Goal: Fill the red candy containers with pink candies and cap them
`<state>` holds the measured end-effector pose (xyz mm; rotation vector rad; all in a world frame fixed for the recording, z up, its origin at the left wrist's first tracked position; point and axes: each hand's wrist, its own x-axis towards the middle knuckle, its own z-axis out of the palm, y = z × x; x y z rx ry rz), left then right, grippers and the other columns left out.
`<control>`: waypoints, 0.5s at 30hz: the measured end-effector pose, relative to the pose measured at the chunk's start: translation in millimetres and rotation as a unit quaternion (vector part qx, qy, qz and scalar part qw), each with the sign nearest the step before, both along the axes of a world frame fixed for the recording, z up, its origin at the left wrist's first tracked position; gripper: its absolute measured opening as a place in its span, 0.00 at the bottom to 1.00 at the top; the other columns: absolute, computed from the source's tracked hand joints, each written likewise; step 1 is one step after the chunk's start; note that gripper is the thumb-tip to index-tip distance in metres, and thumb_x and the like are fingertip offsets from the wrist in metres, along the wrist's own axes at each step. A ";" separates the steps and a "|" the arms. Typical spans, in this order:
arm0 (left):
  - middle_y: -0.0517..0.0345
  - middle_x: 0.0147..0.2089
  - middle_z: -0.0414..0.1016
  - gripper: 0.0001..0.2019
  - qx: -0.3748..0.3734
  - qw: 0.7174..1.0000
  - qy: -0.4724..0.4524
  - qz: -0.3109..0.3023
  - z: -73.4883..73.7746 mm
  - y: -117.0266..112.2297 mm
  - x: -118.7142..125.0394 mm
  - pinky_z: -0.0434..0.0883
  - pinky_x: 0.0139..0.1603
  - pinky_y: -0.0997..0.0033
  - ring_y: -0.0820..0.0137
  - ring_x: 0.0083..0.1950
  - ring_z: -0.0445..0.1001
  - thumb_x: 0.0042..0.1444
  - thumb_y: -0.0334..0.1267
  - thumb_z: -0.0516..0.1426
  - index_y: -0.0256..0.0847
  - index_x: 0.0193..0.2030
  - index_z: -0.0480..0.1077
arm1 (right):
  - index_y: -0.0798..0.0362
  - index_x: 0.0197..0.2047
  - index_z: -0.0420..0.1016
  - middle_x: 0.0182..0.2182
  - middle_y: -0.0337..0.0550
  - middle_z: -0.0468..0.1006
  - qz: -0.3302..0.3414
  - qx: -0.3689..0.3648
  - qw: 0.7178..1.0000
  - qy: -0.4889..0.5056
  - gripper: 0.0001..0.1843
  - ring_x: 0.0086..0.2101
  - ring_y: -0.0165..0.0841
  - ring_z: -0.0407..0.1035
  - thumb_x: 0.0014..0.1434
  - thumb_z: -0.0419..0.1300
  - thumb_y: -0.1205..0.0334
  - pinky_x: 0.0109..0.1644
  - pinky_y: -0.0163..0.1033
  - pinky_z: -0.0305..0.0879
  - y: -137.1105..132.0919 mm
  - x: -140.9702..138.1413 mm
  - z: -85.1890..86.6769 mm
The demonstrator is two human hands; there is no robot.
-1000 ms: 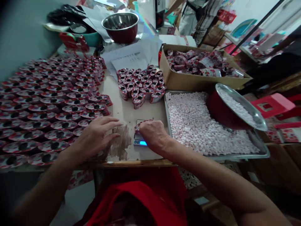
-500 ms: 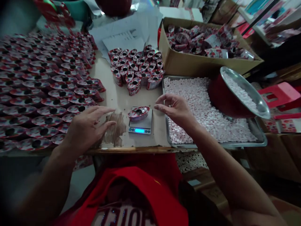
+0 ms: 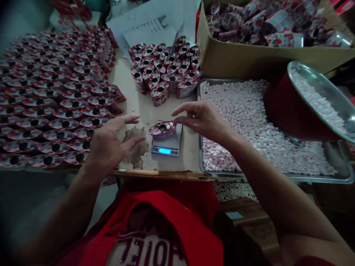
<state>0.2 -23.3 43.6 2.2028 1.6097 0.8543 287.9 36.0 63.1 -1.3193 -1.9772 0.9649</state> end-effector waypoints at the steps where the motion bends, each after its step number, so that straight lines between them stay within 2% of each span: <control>1: 0.51 0.59 0.83 0.24 0.005 1.000 0.001 -0.001 1.2 0.7 2.6 0.76 0.66 0.53 0.55 0.62 0.80 0.58 0.35 0.72 0.44 0.61 0.76 | 0.47 0.43 0.89 0.20 0.33 0.58 0.011 -0.008 1.000 -0.006 0.14 0.25 0.30 0.50 0.61 0.72 0.46 0.30 0.40 0.45 2.4 -1.2 -2.6; 4: 0.54 0.57 0.84 0.18 0.015 1.000 -0.004 0.001 4.3 2.9 7.2 0.75 0.66 0.54 0.57 0.60 0.80 0.61 0.37 0.70 0.46 0.56 0.77 | 0.47 0.42 0.88 0.19 0.32 0.57 0.017 -0.019 1.000 -0.004 0.14 0.24 0.29 0.49 0.60 0.73 0.46 0.29 0.39 0.45 7.7 -3.2 -8.6; 9: 0.57 0.48 0.84 0.04 0.024 0.999 -0.018 -0.011 4.6 11.9 15.9 0.76 0.61 0.58 0.61 0.53 0.80 0.65 0.39 0.67 0.47 0.46 0.80 | 0.47 0.42 0.90 0.19 0.32 0.60 0.028 -0.003 0.999 -0.018 0.12 0.24 0.28 0.50 0.62 0.72 0.49 0.30 0.39 0.46 8.8 -3.5 -11.7; 15: 0.55 0.47 0.84 0.03 0.020 0.998 -0.028 -0.044 6.1 24.9 31.0 0.75 0.59 0.58 0.61 0.51 0.79 0.64 0.38 0.67 0.45 0.43 0.81 | 0.47 0.45 0.91 0.18 0.32 0.65 0.067 0.007 0.994 -0.088 0.14 0.23 0.28 0.52 0.65 0.67 0.51 0.31 0.39 0.46 7.3 -6.9 -8.8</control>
